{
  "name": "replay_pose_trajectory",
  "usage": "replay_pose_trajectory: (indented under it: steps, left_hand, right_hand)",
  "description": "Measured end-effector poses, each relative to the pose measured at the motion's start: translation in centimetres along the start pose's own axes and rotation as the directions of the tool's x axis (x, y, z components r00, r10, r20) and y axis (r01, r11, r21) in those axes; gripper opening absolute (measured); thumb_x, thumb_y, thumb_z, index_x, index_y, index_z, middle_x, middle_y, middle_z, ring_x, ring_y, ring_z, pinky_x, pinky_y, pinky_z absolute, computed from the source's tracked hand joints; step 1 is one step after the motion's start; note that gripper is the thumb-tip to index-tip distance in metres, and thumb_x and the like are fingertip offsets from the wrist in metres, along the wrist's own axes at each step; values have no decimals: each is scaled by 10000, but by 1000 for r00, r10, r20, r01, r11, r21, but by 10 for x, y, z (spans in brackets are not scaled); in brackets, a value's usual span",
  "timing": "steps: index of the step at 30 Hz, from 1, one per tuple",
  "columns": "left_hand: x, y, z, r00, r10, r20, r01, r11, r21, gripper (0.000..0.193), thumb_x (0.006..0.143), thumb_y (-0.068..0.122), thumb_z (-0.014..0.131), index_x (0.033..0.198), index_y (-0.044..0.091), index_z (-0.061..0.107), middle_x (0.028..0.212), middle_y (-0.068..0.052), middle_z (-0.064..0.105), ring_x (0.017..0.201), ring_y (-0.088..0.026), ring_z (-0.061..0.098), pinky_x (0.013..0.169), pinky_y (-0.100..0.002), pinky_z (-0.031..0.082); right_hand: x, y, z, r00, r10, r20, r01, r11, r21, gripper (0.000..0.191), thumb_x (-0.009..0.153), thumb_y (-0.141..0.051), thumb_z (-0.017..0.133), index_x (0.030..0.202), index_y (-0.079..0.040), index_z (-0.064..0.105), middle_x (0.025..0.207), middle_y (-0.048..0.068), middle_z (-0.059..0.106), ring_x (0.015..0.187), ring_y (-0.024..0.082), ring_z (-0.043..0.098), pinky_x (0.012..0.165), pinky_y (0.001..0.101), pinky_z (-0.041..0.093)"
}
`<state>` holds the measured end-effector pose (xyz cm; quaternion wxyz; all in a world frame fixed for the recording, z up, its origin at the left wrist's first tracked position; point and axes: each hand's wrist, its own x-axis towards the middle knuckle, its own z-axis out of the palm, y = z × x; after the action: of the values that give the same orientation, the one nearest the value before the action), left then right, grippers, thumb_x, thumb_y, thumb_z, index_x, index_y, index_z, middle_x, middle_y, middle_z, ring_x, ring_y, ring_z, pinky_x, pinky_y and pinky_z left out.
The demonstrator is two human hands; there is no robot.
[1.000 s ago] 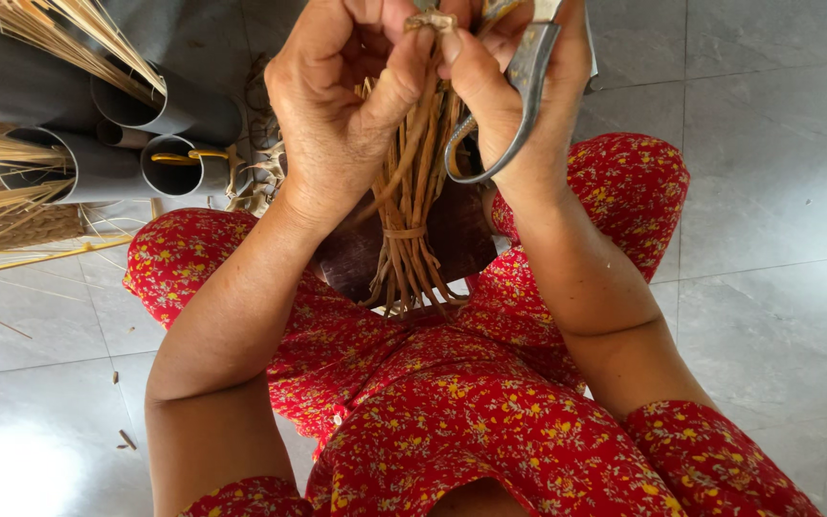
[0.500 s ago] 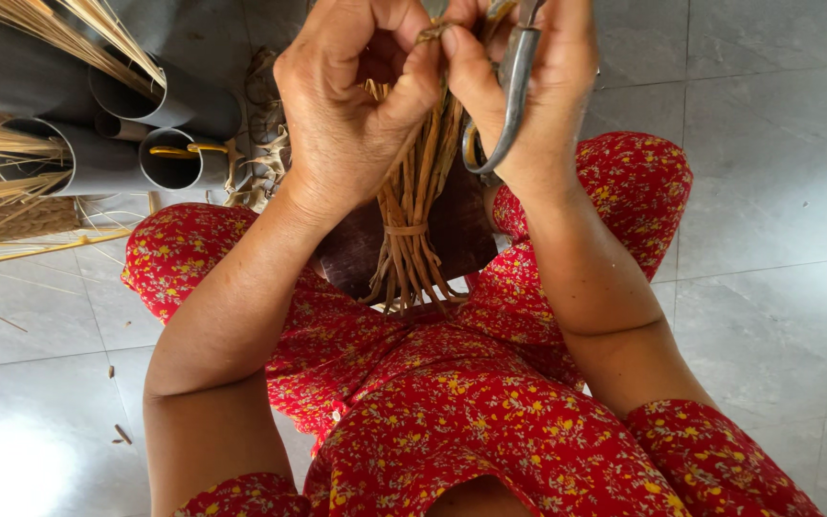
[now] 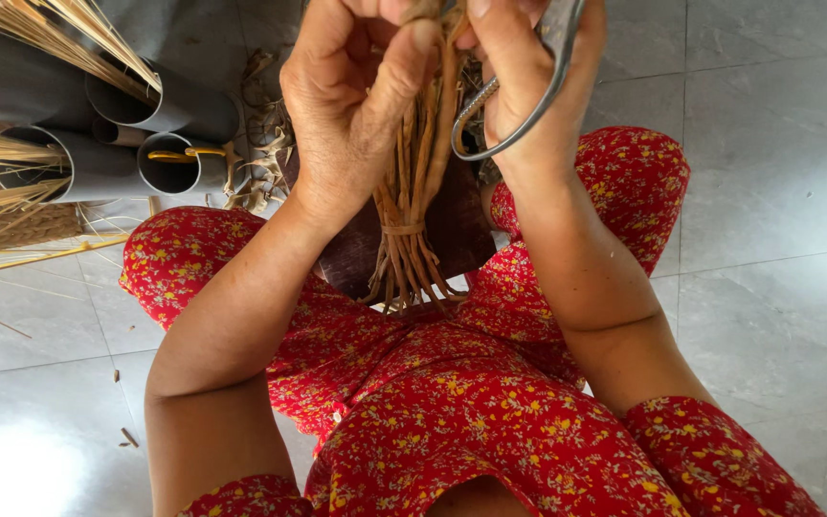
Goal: The person sits on the floor holding a bundle of dried plant stalks and uses scissors to trim and peel strips from the stalks, working on their lap and letting trimmed pieces fall aside.
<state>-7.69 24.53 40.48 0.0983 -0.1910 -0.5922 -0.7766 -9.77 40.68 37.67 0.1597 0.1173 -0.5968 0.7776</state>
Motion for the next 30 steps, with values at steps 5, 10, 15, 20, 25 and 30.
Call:
replay_pose_trajectory:
  steps: [5,10,15,20,25,30]
  left_hand:
    - [3,-3,0,996,16,-89,13,949,316,109,1039,81,732,1056,27,639,880,-3,647,705,-63,584,625,-195,481]
    - [-2,-15,0,988,21,-155,-28,999,-43,51,1158,55,651,1174,13,627,979,-28,708,834,-81,683,750,-222,565]
    - [-4,-19,-6,985,70,-161,-78,996,-48,31,1180,38,656,1177,16,633,994,-42,713,876,-89,677,791,-229,554]
    - [-8,-16,-8,975,190,-116,-133,913,385,103,1111,47,690,1190,49,624,1022,-23,736,897,-52,706,808,-195,584]
    - [-8,-23,-3,983,152,-99,-127,966,224,63,1178,61,659,1226,54,619,1056,-34,744,954,-67,719,867,-200,598]
    - [1,-37,7,990,56,-130,-76,986,-149,107,1153,112,612,1230,38,602,1092,-75,732,981,-134,736,923,-264,622]
  right_hand:
    - [-1,-1,4,999,-43,-19,44,998,45,152,1045,-22,712,1115,-49,579,961,54,671,843,164,671,736,297,556]
    - [1,-7,8,997,49,-54,-42,993,112,76,1036,-12,668,1058,-5,596,909,100,682,765,203,685,696,321,554]
    - [2,-10,13,992,-68,105,67,998,16,151,1047,-40,708,1131,-25,584,988,86,684,868,206,704,803,340,598]
    - [1,-5,18,966,-170,194,182,982,-45,331,1019,-126,757,1224,-60,506,1082,71,674,1004,193,706,875,322,609]
    - [1,-2,7,993,-78,88,78,997,5,100,1066,-75,696,1121,-54,615,987,59,705,848,178,728,778,311,615]
    - [6,5,-7,997,54,60,-68,960,270,45,1074,-40,683,1046,-34,648,929,81,691,826,197,692,772,327,559]
